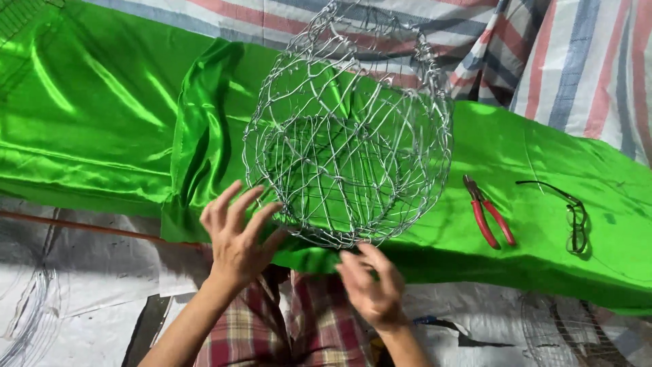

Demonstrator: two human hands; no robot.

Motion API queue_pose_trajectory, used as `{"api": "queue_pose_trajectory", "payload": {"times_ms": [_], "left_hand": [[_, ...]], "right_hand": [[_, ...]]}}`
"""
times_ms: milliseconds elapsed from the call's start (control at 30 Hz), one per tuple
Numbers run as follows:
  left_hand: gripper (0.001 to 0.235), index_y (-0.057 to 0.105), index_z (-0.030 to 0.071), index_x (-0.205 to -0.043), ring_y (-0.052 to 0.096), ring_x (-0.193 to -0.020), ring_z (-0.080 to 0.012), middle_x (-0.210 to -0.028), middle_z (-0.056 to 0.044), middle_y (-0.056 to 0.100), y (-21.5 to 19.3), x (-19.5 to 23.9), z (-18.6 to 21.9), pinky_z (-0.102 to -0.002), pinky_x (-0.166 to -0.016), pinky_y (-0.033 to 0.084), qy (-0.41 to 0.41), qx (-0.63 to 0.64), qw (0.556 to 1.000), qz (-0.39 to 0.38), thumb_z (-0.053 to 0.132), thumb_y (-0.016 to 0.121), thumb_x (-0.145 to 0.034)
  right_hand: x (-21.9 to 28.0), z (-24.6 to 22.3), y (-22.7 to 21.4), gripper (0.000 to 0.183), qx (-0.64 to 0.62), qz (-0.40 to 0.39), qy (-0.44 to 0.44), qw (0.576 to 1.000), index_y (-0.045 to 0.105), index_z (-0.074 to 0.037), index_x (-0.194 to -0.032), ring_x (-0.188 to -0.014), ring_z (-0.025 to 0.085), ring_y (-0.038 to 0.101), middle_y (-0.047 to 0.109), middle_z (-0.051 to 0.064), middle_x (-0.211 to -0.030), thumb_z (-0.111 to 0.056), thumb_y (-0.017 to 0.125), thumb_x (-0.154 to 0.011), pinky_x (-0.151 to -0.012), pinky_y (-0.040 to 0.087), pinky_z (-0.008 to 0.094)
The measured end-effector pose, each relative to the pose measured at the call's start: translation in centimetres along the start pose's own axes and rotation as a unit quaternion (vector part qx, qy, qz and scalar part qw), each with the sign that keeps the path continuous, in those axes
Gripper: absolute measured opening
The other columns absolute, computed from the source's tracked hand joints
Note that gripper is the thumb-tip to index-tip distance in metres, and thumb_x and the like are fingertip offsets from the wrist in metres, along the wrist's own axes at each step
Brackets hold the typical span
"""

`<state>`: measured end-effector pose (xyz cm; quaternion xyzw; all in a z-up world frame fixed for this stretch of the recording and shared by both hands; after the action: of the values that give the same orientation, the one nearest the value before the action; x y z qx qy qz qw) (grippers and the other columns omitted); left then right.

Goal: Manually shaping and inspecting a wire mesh basket by rotating it and adjusting the wire links with fingers.

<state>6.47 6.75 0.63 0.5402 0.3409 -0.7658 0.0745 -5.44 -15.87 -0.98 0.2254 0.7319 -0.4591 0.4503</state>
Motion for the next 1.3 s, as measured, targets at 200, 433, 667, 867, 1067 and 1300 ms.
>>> {"api": "queue_pose_trajectory", "payload": {"times_ms": [200,433,667,867,1067,1300], "left_hand": [[0.055,0.07,0.021,-0.13,0.063,-0.115,-0.0295,-0.125,-0.003,0.068,-0.3,0.3,3.6,-0.045,-0.097,0.042,-0.081,0.05,0.995,0.001,0.047,0.081,-0.083],[0.05,0.064,0.016,-0.093,0.056,-0.122,-0.0349,-0.104,-0.004,0.063,2.3,-0.4,5.5,-0.055,-0.099,0.036,-0.083,0.062,0.995,-0.014,0.055,0.087,-0.072],[0.052,0.054,0.016,-0.078,0.058,-0.121,-0.0366,-0.094,-0.004,0.057,4.2,1.4,6.2,-0.057,-0.097,0.035,-0.124,0.032,0.991,0.047,0.058,0.085,-0.076],[0.063,0.06,0.02,-0.1,0.046,-0.131,-0.024,-0.123,-0.003,0.055,3.1,1.0,6.3,-0.049,-0.111,0.018,-0.138,-0.001,0.99,-0.035,0.077,0.072,-0.075],[0.057,0.058,0.014,-0.125,0.041,-0.132,-0.0287,-0.138,-0.009,0.046,-0.4,-6.2,6.4,-0.049,-0.117,0.032,-0.082,0.082,0.986,0.116,0.06,0.062,-0.092],[0.104,0.039,0.016,-0.153,0.029,-0.143,-0.0294,-0.147,-0.008,0.046,1.9,-11.1,8.4,-0.052,-0.111,0.019,-0.106,-0.065,0.991,-0.045,0.089,0.057,-0.082]], "right_hand": [[0.6,4.3,-1.9,0.048,-0.029,0.006,0.134,0.99,0.062,-0.003,-0.117,-0.081,0.021,0.073,0.06,0.018,-0.122,-0.02,0.088,-0.081,-0.056,0.062,0.027],[1.2,5.1,-0.4,0.058,-0.056,0.056,0.186,0.979,0.056,-0.001,-0.109,-0.064,0.017,0.071,0.075,0.011,-0.094,-0.033,0.092,-0.077,-0.059,0.06,0.026],[0.9,4.4,0.4,0.068,-0.069,0.108,0.265,0.956,0.052,-0.002,-0.106,-0.055,0.014,0.065,0.076,0.009,-0.085,-0.033,0.099,-0.069,-0.054,0.058,0.025],[-1.9,2.7,-3.2,0.061,-0.031,-0.034,0.222,0.974,0.054,-0.001,-0.12,-0.082,0.017,0.067,0.063,0.013,-0.123,-0.027,0.088,-0.077,-0.073,0.059,0.029],[-11.5,3.1,-7.7,0.036,-0.05,0.027,0.186,0.981,0.054,0.001,-0.124,-0.099,0.022,0.056,0.058,0.012,-0.115,-0.012,0.068,-0.094,-0.088,0.051,0.035],[-14.4,2.4,-4.5,0.031,-0.014,-0.013,0.101,0.995,0.065,0.001,-0.119,-0.107,0.03,0.059,0.054,0.019,-0.124,-0.022,0.068,-0.098,-0.091,0.053,0.041]]}}
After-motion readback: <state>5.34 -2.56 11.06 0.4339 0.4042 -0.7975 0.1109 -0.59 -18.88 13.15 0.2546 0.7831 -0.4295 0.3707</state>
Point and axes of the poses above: each hand's wrist, its own x-axis away from the middle knuckle, its own y-axis out of the palm, z = x × y, the point moved 2 cm from there along -x, towards the middle knuckle
